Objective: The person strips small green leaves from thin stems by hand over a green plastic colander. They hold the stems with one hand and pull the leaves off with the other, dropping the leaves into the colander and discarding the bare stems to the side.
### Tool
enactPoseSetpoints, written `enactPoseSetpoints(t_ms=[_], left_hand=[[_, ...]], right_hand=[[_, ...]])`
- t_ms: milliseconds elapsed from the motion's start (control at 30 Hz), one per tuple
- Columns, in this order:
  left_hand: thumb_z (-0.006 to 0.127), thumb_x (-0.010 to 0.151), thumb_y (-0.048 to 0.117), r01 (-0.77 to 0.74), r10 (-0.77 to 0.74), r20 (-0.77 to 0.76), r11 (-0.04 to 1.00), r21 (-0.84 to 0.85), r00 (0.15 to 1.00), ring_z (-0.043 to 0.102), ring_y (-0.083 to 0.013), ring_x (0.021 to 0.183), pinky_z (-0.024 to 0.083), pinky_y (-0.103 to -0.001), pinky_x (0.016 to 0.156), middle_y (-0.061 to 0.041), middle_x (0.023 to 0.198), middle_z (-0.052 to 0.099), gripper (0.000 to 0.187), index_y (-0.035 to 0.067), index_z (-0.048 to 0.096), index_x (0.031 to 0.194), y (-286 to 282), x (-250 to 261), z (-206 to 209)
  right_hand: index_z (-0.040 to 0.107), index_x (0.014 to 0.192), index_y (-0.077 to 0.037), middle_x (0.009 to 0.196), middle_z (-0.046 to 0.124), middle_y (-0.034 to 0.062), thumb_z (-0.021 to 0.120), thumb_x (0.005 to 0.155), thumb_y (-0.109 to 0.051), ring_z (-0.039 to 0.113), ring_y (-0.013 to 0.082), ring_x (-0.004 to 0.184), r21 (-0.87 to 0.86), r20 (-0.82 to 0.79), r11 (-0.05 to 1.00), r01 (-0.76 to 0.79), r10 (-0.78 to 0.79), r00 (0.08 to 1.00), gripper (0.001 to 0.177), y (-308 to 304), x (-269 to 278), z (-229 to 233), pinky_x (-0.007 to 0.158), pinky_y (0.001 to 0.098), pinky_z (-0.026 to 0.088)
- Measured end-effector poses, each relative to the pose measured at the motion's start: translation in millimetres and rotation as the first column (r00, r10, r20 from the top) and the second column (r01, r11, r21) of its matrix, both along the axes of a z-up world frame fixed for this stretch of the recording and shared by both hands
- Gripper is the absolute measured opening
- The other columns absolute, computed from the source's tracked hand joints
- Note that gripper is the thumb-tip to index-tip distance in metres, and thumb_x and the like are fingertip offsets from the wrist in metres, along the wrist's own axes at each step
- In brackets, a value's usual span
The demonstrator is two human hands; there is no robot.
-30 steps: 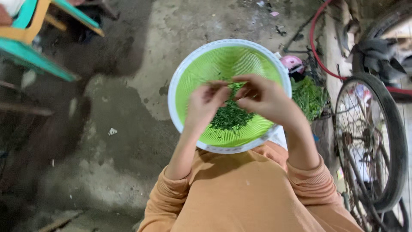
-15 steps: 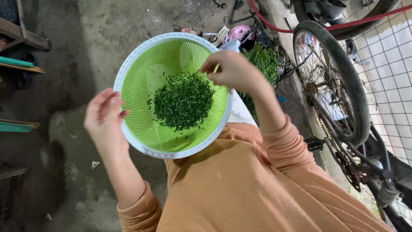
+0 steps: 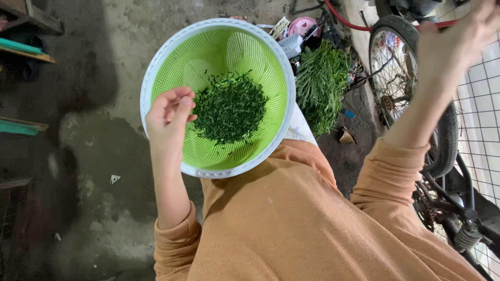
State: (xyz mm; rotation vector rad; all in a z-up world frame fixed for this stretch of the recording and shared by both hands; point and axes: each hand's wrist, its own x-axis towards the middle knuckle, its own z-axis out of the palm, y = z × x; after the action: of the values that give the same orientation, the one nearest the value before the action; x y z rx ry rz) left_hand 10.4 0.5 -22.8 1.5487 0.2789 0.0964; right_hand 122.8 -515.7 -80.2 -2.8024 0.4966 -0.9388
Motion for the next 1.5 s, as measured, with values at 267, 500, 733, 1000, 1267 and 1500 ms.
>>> enactPoseSetpoints(t_ms=[267, 500, 733, 1000, 1267, 1500], left_hand=[[0.067, 0.101, 0.008, 0.013, -0.012, -0.020, 0.998, 0.059, 1.000, 0.067, -0.0080, 0.091, 0.059, -0.024, 0.076, -0.004, 0.107, 0.072, 0.020, 0.000, 0.068, 0.119, -5.1, -4.1, 12.6], [0.066, 0.101, 0.010, 0.048, -0.047, -0.013, 0.995, 0.085, 0.999, 0.066, -0.0079, 0.091, 0.059, -0.024, 0.076, -0.004, 0.107, 0.073, 0.020, 0.000, 0.068, 0.118, -2.3, -3.6, 12.2], [0.067, 0.100, 0.011, 0.075, -0.074, -0.013, 0.991, 0.109, 0.997, 0.066, -0.0084, 0.091, 0.058, -0.025, 0.076, -0.004, 0.108, 0.073, 0.020, 0.000, 0.068, 0.117, -7.0, -1.6, 10.9], [0.068, 0.099, 0.012, 0.055, -0.059, 0.021, 0.986, 0.156, 0.998, 0.066, -0.0083, 0.092, 0.058, -0.025, 0.075, -0.004, 0.109, 0.073, 0.021, 0.001, 0.068, 0.116, -6.2, -3.1, 15.7], [0.074, 0.096, 0.011, 0.122, -0.157, 0.124, 0.959, 0.255, 0.980, 0.071, -0.0126, 0.102, 0.060, -0.026, 0.081, -0.006, 0.121, 0.072, 0.033, 0.006, 0.066, 0.127, -24.9, -6.6, 17.7], [0.080, 0.091, 0.016, 0.101, -0.245, 0.369, 0.924, 0.368, 0.897, 0.058, -0.0272, 0.127, 0.056, -0.038, 0.094, -0.015, 0.146, 0.053, 0.065, 0.002, 0.047, 0.146, -45.8, -13.7, 32.8]], right_hand=[[0.081, 0.095, -0.009, 0.091, 0.076, 0.0142, 0.069, 0.085, 0.001, 0.073, 0.0232, 0.074, 0.462, -0.106, 0.797, -0.389, 0.485, 0.868, 0.019, 136.3, 51.8, -102.6, 0.070, 0.0358, 0.061], [0.073, 0.099, 0.002, 0.137, 0.048, 0.0327, 0.065, 0.086, -0.015, 0.054, 0.0517, 0.111, 0.335, -0.672, 0.942, 0.031, 0.216, 0.709, 0.023, 190.9, -7.9, -188.5, 0.087, 0.0557, 0.051], [0.075, 0.090, 0.001, 0.091, 0.073, 0.0201, 0.070, 0.081, -0.005, 0.071, 0.0311, 0.080, 0.402, -0.716, 0.885, 0.236, 0.143, 0.684, 0.011, 168.1, 17.5, -181.3, 0.066, 0.0434, 0.060], [0.080, 0.084, -0.003, 0.070, 0.074, 0.0118, 0.063, 0.098, -0.003, 0.069, 0.0176, 0.056, 0.461, -0.187, 0.860, -0.219, 0.335, 0.924, 0.022, 116.1, 57.9, -84.4, 0.056, 0.0270, 0.054], [0.078, 0.110, 0.001, 0.099, 0.077, 0.0117, 0.072, 0.096, 0.002, 0.068, 0.0137, 0.081, 0.685, 0.209, 0.454, -0.570, 0.626, 0.751, 0.015, 184.5, -10.8, 108.3, 0.075, 0.0252, 0.055], [0.073, 0.114, 0.004, 0.110, 0.075, 0.0133, 0.072, 0.098, 0.005, 0.072, 0.0175, 0.100, 0.757, 0.413, -0.153, -0.635, 0.866, 0.283, 0.016, 246.0, -65.3, 153.8, 0.090, 0.0275, 0.060]])
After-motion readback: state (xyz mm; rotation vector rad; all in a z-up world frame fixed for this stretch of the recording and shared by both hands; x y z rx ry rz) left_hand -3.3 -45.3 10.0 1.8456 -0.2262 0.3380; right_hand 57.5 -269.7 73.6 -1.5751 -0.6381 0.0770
